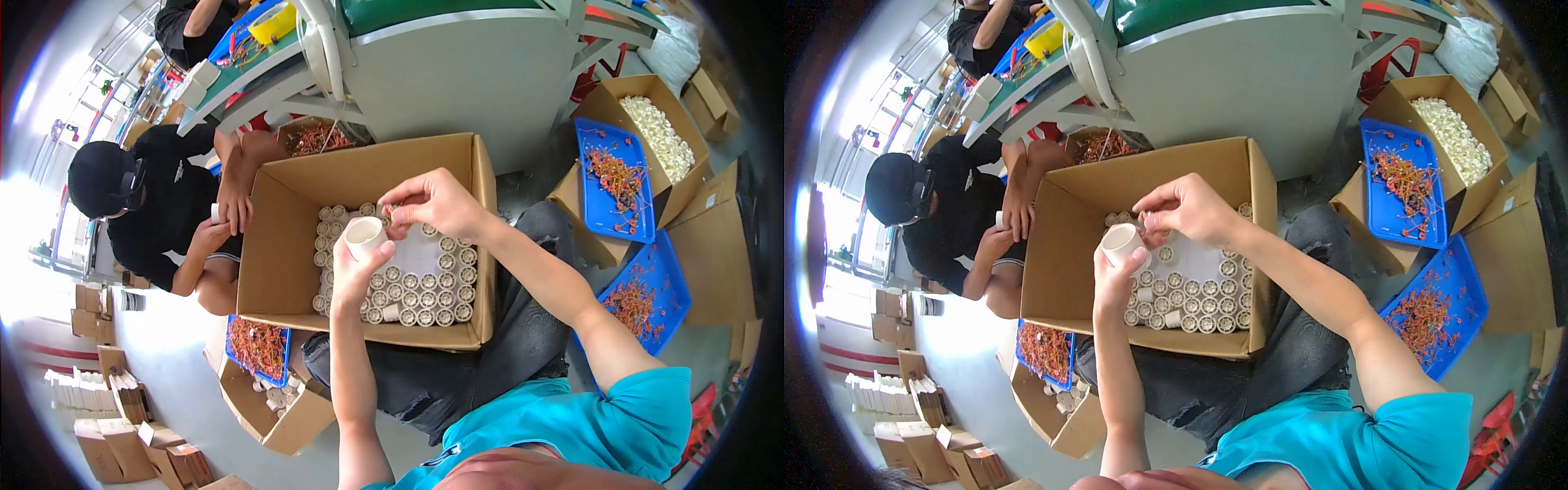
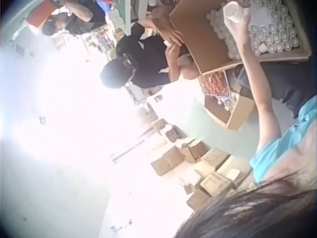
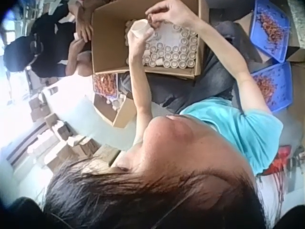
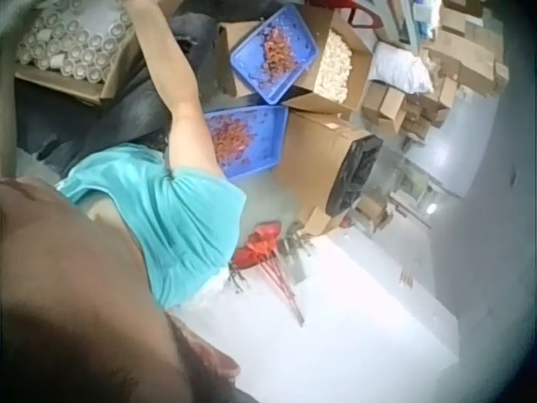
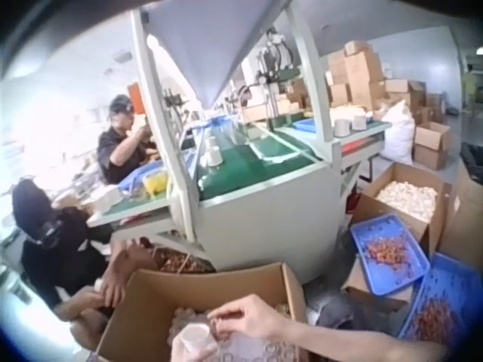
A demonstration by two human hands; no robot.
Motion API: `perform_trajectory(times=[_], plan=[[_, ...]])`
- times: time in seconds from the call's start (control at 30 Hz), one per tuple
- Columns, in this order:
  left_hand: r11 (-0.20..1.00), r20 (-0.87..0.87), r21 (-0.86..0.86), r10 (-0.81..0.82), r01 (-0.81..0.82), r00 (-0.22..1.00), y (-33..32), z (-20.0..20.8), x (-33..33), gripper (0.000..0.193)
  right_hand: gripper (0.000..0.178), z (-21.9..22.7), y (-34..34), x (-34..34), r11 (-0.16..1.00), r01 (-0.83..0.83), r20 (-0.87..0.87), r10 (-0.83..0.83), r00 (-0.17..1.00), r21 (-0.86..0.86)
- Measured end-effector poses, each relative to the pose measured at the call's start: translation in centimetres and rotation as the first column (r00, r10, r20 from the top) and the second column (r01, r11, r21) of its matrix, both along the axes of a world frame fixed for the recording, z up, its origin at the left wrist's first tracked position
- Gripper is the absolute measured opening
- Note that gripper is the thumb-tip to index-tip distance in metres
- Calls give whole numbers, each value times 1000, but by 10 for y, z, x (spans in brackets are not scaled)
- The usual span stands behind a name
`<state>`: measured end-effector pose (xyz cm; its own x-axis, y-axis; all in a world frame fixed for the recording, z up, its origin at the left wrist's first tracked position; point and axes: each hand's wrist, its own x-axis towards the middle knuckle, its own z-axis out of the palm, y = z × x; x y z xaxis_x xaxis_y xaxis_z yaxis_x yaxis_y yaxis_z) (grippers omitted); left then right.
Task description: The person assembles electrical components by hand, inserting wire harnesses and connectors into canisters.
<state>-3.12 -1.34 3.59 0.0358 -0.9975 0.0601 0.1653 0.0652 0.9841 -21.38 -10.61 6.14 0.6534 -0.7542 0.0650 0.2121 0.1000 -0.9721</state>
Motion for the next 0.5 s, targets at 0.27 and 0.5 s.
perform_trajectory(times=[0.27,0.5], plan=[[991,299,0,131,-137,945,3,15,-6,39,23,-30,-5,-13,985,153,-148,-163,975,-82],[917,567,-343,374,-203,734,3,9,-15,46,26,-33,-1,-17,994,106,13,-106,994,3]])
